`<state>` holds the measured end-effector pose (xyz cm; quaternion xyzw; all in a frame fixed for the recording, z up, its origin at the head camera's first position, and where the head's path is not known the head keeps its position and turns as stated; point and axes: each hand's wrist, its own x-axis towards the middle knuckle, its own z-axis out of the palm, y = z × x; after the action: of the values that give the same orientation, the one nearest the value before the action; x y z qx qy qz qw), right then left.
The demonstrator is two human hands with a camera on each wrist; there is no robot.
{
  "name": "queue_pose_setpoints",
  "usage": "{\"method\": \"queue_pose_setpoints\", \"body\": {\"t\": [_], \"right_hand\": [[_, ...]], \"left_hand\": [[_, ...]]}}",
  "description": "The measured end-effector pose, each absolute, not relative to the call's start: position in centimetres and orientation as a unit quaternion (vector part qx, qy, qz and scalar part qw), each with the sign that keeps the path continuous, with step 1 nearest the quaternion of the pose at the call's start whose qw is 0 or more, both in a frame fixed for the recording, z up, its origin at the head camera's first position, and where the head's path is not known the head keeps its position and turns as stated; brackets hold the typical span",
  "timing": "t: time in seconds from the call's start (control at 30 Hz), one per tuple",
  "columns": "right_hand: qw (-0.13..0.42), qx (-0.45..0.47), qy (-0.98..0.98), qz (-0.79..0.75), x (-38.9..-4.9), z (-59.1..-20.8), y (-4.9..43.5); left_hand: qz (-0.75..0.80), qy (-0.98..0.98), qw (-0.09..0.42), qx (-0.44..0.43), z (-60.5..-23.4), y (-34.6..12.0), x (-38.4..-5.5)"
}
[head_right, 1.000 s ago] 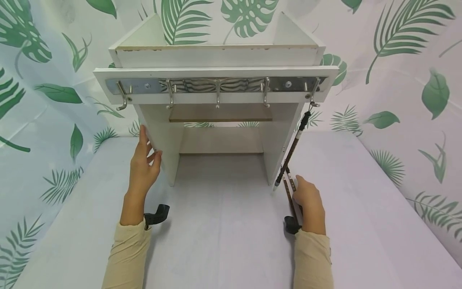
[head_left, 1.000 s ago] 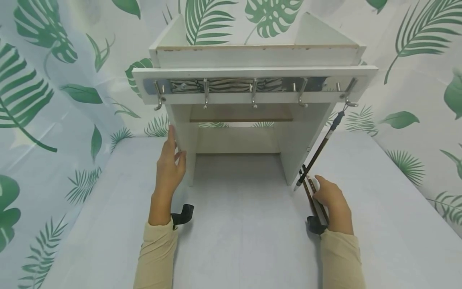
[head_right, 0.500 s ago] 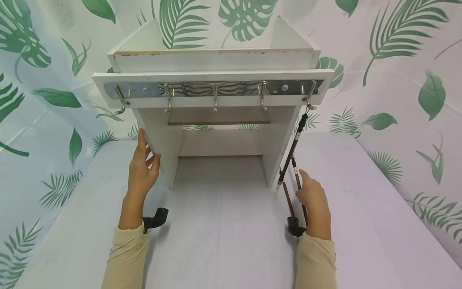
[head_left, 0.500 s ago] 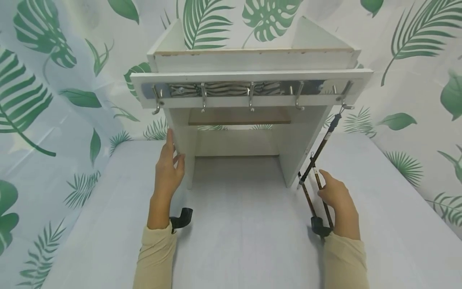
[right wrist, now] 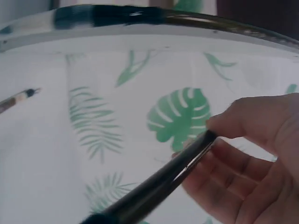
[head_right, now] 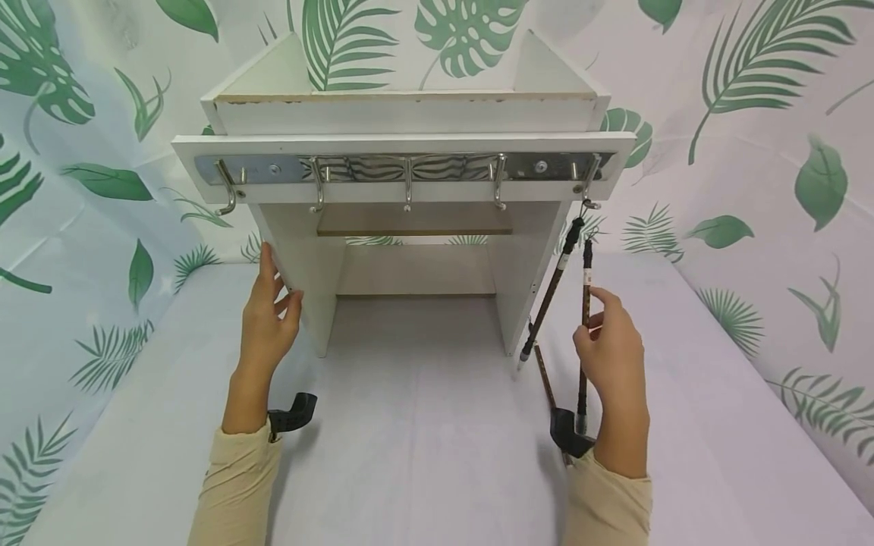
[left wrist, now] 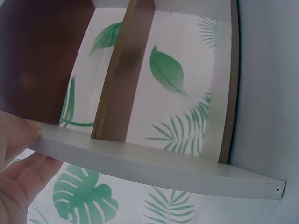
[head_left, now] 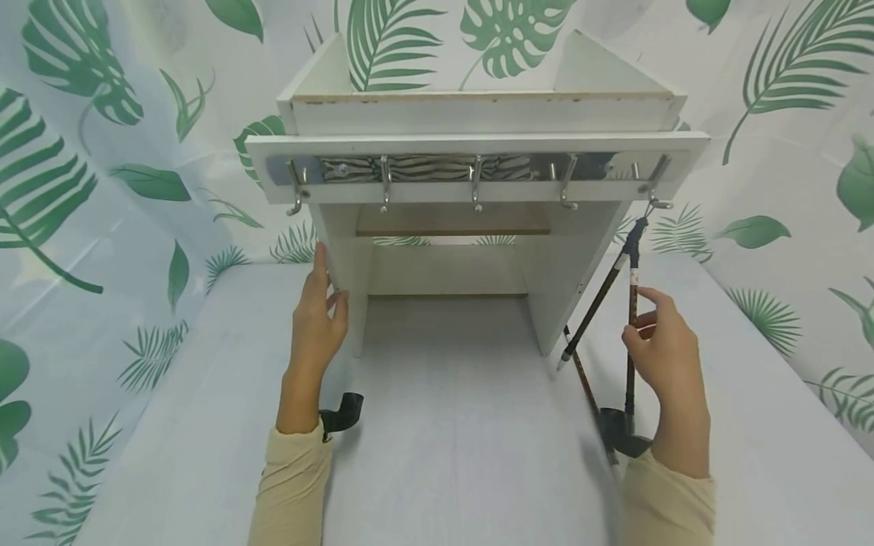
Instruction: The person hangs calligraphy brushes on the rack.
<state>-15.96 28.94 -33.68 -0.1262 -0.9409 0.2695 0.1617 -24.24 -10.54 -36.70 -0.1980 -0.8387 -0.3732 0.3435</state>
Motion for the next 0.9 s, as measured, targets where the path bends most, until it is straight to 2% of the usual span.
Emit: {"method": "queue_pose_setpoints", "body": {"t": [0.23,0.4,0.9], "right_hand": [[0.281,-0.177,-0.886,0.323,-14.1,-31.4,27.8],[0.346,-0.138,-0.866,0.333,-13.2,-30.7,27.3],[0.383,-0.047,-0.853,0.351,-12.3,-30.0,26.5]], "left_hand": [[-0.377,-0.838,0.342,-0.196,-36.7,-10.6,-24.2],[-0.378,-0.837,0.344,-0.197,-36.7,-10.5,-24.3],[-0.384,-0.834,0.342,-0.199,-36.8,-10.6,-24.3]]}}
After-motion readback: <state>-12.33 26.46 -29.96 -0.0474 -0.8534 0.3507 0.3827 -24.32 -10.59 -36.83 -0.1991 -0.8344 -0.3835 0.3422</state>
